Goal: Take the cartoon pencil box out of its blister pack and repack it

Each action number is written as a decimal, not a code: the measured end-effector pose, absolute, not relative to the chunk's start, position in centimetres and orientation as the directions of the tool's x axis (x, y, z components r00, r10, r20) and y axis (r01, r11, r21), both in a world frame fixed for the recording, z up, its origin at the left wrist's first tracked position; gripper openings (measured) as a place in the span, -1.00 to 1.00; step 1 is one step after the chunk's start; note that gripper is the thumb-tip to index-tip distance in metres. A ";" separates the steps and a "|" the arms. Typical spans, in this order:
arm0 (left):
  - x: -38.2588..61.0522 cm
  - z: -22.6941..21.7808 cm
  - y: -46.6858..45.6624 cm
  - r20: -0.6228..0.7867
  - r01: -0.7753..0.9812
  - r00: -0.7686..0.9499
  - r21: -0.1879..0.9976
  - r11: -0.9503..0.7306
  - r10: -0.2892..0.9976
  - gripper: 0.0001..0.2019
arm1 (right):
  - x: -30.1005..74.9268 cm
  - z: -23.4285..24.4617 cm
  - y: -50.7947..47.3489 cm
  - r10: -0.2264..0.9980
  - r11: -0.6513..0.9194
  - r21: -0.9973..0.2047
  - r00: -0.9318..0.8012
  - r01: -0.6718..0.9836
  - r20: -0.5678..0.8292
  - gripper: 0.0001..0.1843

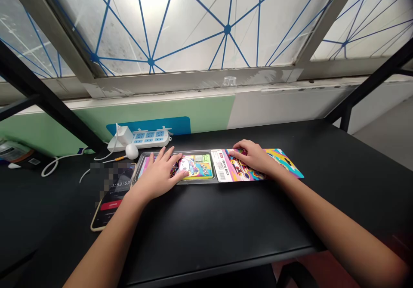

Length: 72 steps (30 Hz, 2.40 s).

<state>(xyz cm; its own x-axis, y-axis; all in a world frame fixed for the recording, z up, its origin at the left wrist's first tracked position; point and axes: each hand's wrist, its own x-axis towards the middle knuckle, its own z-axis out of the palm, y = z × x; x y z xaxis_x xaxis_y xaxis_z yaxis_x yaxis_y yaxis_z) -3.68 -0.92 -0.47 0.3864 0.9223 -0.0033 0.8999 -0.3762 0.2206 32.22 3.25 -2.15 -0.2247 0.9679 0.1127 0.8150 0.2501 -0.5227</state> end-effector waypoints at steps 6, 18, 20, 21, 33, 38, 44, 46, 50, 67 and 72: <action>-3.7 -0.6 -1.3 -0.038 0.890 0.420 0.213 -0.404 0.907 -0.32 | 31.4 -2.3 2.9 0.956 0.277 -0.574 -0.283 0.770 0.081 -0.61; -3.1 -0.2 -1.6 -0.071 0.883 0.448 0.188 -0.429 0.891 -0.32 | 34.4 -1.7 2.0 0.977 0.149 -0.678 -0.211 0.720 -0.009 -0.55; -3.0 -0.3 -1.7 -0.064 0.888 0.441 0.178 -0.424 0.895 -0.32 | 34.3 -1.6 1.8 0.982 0.123 -0.685 -0.187 0.718 -0.020 -0.55; -2.8 -0.3 -1.7 -0.059 0.890 0.437 0.172 -0.422 0.898 -0.32 | 34.2 -1.6 1.7 0.984 0.111 -0.687 -0.175 0.718 -0.025 -0.56; -0.6 -0.8 -3.0 -0.005 0.885 0.445 0.155 -0.439 0.896 -0.34 | 32.8 -0.9 0.3 0.993 0.057 -0.682 -0.112 0.729 -0.037 -0.58; -0.6 -1.0 -3.1 0.008 0.878 0.447 0.184 -0.441 0.894 -0.33 | 32.7 -0.4 0.0 0.993 0.065 -0.675 -0.115 0.735 -0.029 -0.55; -1.0 -0.8 -2.9 -0.010 0.870 0.461 0.200 -0.450 0.887 -0.33 | 34.5 0.0 0.7 0.984 0.085 -0.653 -0.164 0.752 -0.061 -0.58; -1.0 -0.8 -2.8 -0.019 0.871 0.462 0.197 -0.450 0.887 -0.33 | 35.2 0.0 1.0 0.985 0.089 -0.643 -0.165 0.761 -0.059 -0.58; -1.1 -0.9 -2.7 -0.038 0.875 0.461 0.181 -0.448 0.886 -0.32 | 35.8 0.0 1.0 0.984 0.109 -0.627 -0.173 0.772 -0.042 -0.60; -0.6 -1.0 -2.9 0.007 0.874 0.455 0.187 -0.449 0.890 -0.34 | 33.9 0.4 -0.2 0.988 0.137 -0.568 -0.157 0.811 0.014 -0.63; 1.1 -1.1 -3.8 0.015 0.867 0.461 0.207 -0.454 0.887 -0.32 | 31.6 -0.1 -0.9 0.983 0.162 -0.568 -0.184 0.807 0.019 -0.65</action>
<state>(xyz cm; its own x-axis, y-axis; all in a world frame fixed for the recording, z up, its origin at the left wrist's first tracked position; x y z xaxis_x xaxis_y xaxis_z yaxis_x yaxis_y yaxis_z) 1.11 -3.78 -1.06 0.4608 0.8874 0.0148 0.8669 -0.4536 0.2067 31.59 -0.93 -0.06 -0.1842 0.9827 0.0189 0.8071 0.1623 -0.5677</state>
